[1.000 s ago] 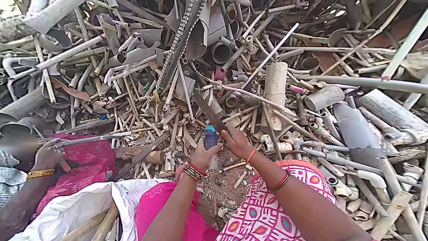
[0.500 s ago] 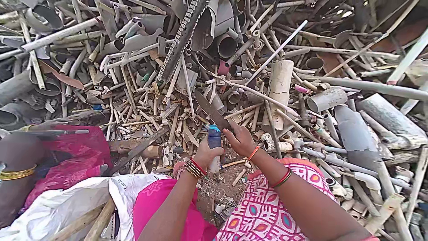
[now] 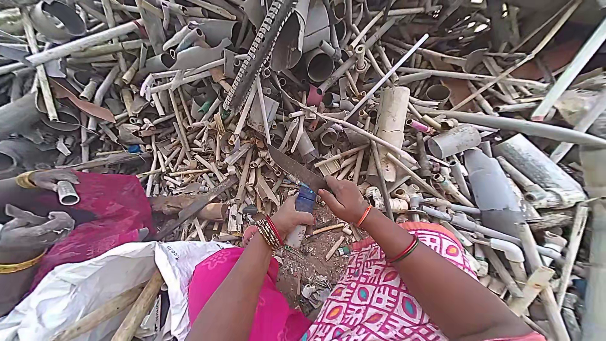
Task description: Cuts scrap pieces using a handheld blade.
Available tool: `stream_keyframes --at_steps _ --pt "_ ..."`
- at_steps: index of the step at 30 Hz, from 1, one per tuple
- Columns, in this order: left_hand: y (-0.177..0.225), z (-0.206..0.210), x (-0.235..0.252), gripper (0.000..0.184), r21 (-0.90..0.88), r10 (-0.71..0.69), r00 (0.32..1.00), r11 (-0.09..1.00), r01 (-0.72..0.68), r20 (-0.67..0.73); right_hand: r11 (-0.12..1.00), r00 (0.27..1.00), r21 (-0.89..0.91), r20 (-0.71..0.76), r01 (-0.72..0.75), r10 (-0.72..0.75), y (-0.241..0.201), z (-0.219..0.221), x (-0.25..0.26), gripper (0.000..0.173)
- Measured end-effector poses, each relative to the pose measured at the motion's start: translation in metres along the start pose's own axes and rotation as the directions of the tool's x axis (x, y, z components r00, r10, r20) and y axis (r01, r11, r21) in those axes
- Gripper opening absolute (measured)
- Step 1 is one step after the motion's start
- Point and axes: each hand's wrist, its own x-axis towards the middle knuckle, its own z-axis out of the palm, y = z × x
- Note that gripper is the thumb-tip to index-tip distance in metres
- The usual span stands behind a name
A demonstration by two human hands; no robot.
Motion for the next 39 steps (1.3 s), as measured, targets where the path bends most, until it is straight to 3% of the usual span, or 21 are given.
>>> stream_keyframes --at_steps 4,9,13,18,23,27,30,33,35,39 --pt "-0.002 0.005 0.002 0.037 -0.030 0.051 0.999 0.998 -0.051 -0.006 0.991 0.991 -0.061 -0.061 -0.122 0.118 -0.010 0.003 -0.005 0.068" --pt "-0.006 0.007 0.004 0.044 0.072 0.087 0.994 0.994 -0.083 -0.064 0.981 0.962 -0.131 -0.252 -0.142 0.106 -0.015 0.014 -0.008 0.065" --pt "-0.002 0.003 -0.001 0.047 0.141 0.038 0.999 0.990 -0.033 -0.035 0.989 0.975 -0.139 -0.222 -0.054 0.022 -0.007 0.013 -0.006 0.068" --pt "-0.002 -0.004 -0.004 0.046 0.204 -0.001 1.000 0.979 -0.002 0.016 0.995 0.996 -0.101 -0.083 0.028 -0.036 0.001 0.010 -0.005 0.069" --pt "-0.007 0.005 -0.002 0.051 0.210 0.027 0.993 0.978 -0.002 -0.116 0.985 0.992 0.116 0.022 -0.129 0.128 -0.003 0.013 -0.003 0.061" --pt "-0.004 0.013 0.003 0.058 0.408 0.080 0.963 0.913 0.034 -0.259 0.888 0.962 0.372 0.059 -0.270 0.268 -0.011 0.027 -0.004 0.044" --pt "-0.007 0.013 0.011 0.060 0.524 0.081 0.945 0.845 0.104 -0.318 0.850 0.956 0.449 0.034 -0.275 0.292 -0.024 0.040 -0.007 0.044" --pt "-0.007 0.013 0.014 0.061 0.401 0.068 0.942 0.913 0.073 -0.328 0.770 0.906 0.572 -0.105 -0.283 0.410 -0.031 0.034 -0.002 0.029" --pt "-0.008 0.014 0.014 0.060 0.299 0.084 0.941 0.954 0.019 -0.327 0.763 0.909 0.592 -0.117 -0.259 0.400 -0.023 0.026 0.001 0.027" --pt "-0.011 0.015 0.016 0.059 0.173 0.108 0.961 0.983 -0.064 -0.255 0.889 0.931 0.339 -0.083 -0.308 0.354 -0.004 0.012 0.002 0.036"
